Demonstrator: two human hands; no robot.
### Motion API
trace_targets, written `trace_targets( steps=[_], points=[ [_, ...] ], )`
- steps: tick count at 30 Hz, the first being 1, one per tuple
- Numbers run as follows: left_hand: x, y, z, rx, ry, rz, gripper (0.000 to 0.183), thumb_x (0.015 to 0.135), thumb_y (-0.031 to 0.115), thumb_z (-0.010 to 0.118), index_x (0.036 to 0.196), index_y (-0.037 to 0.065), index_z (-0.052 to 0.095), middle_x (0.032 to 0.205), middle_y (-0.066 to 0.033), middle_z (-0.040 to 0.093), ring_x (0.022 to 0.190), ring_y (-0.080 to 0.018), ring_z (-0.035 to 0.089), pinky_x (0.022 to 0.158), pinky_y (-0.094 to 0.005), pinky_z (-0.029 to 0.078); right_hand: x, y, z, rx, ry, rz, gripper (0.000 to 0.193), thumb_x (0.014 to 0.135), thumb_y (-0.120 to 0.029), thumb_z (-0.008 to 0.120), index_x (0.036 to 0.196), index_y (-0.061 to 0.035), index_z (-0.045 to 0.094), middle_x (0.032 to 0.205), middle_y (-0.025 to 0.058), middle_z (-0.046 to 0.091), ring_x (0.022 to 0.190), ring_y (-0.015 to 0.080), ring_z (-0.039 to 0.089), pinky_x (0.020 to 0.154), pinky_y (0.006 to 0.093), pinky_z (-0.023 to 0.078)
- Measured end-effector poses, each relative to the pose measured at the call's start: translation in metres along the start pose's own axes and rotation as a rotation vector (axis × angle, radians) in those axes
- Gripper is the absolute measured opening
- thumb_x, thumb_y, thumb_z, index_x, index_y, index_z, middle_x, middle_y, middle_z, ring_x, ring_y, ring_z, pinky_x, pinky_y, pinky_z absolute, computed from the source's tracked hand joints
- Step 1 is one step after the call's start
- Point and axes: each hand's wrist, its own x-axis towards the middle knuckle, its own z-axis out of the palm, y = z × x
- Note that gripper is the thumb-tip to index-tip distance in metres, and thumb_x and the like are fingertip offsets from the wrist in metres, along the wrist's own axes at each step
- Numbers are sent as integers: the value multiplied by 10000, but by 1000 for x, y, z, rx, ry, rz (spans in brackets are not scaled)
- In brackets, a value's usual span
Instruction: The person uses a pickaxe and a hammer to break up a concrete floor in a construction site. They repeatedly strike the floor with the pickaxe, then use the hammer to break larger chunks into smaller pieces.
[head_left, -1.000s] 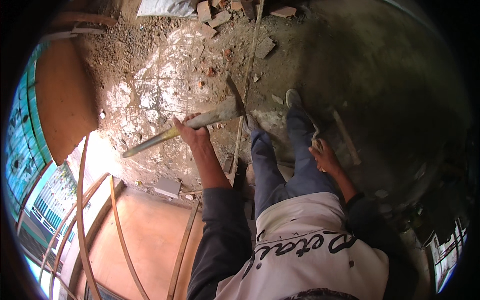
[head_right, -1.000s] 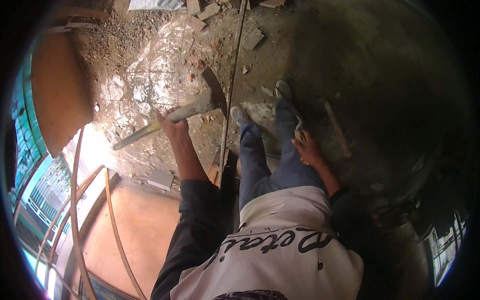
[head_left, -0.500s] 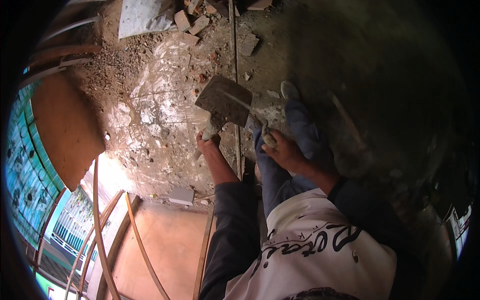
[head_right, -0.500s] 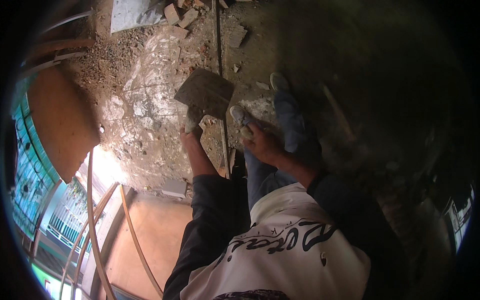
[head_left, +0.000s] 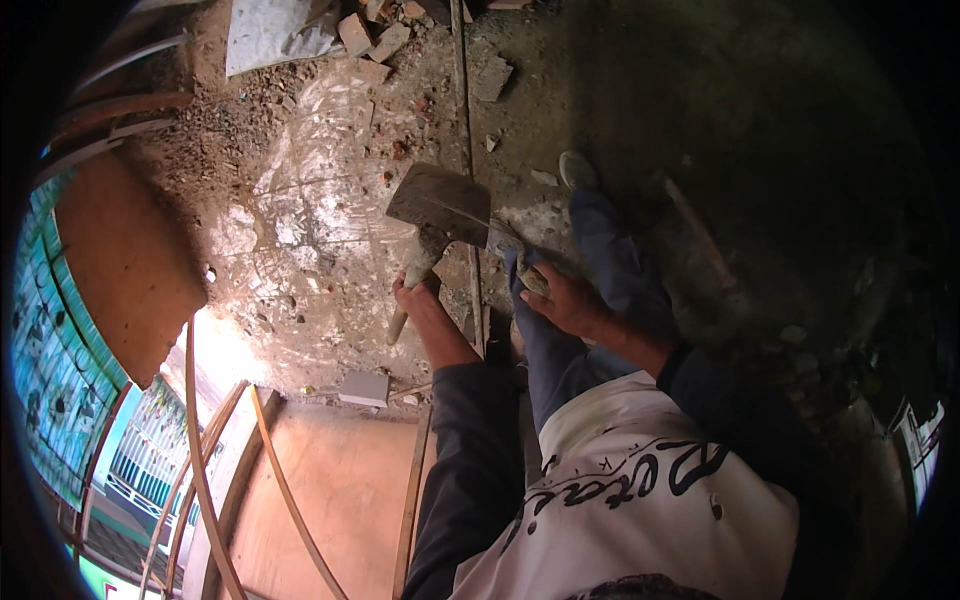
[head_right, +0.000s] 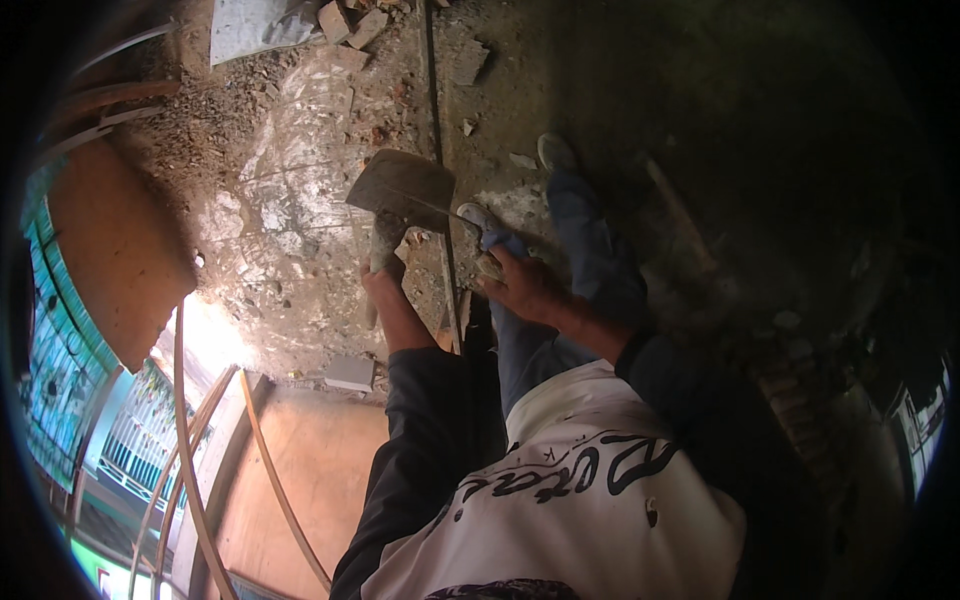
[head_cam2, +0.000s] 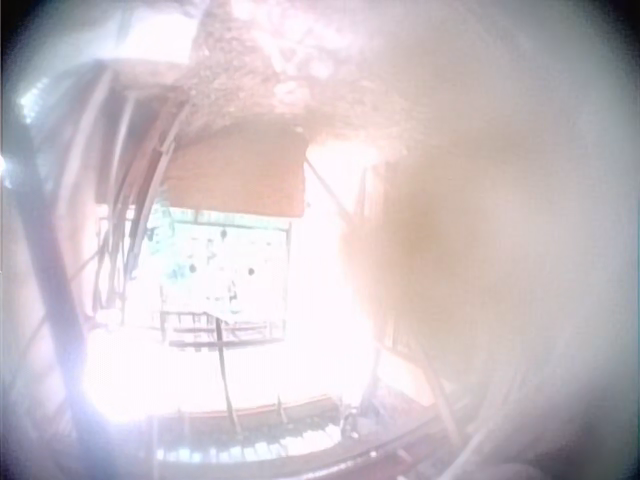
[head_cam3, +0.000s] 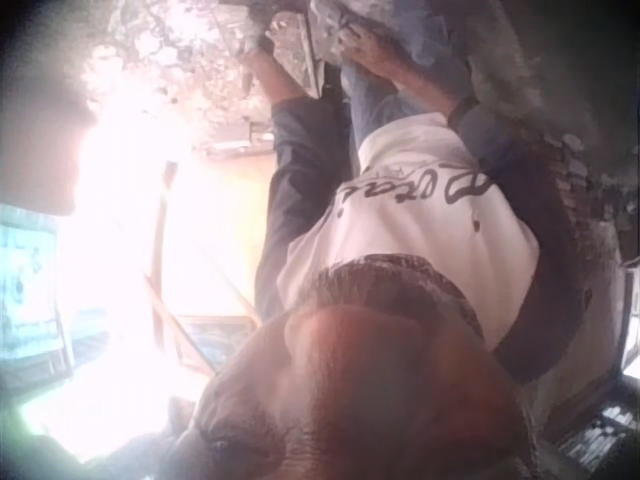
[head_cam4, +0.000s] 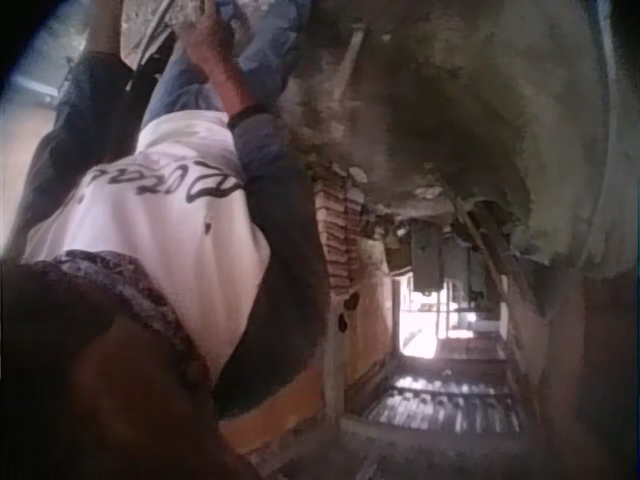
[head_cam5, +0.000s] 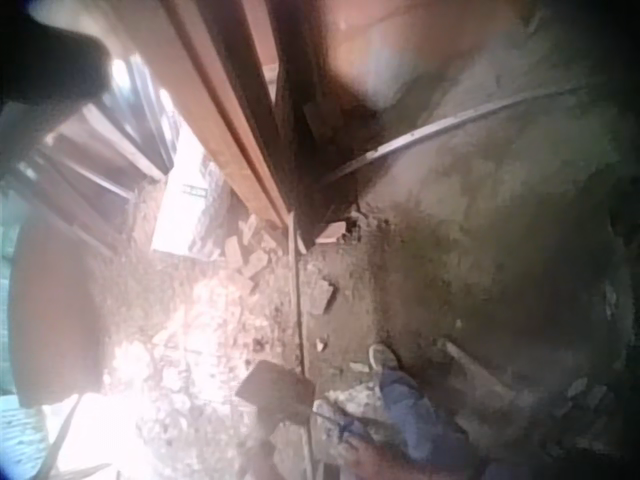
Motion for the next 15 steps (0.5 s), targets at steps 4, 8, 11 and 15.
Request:
trace_targets(
  steps=[4,8,11,15],
  points=[
    [22,-11,-7,-4,-35,6,28,758,102,611,781,115,601,796,-23,646,750,-197,632,723,-383,569,3,6,0,34,64,-141,530,912,-351,672,1328,-70,502,952,263,693,923,452,678,794,508,541],
    [27,-9,-11,-9,76,-14,111,728,98,644,838,102,652,840,-36,666,802,-212,644,749,-394,567,8,14,9,52,6,-150,475,913,-312,660,1290,-56,525,980,257,692,937,439,679,796,499,535],
    [22,-12,-13,-10,-3,6,180,717,90,672,896,83,670,903,-49,677,842,-222,656,764,-386,571,35,18,13,58,20,-36,436,858,-278,691,1206,-38,584,1017,244,693,978,424,674,823,482,532],
    [18,-21,-10,135,11,103,218,723,78,685,940,81,667,981,-62,685,875,-233,668,771,-386,581,99,32,-6,-67,-1,133,456,811,-269,697,1169,-3,599,996,259,699,942,422,688,820,501,534]
  ],
)
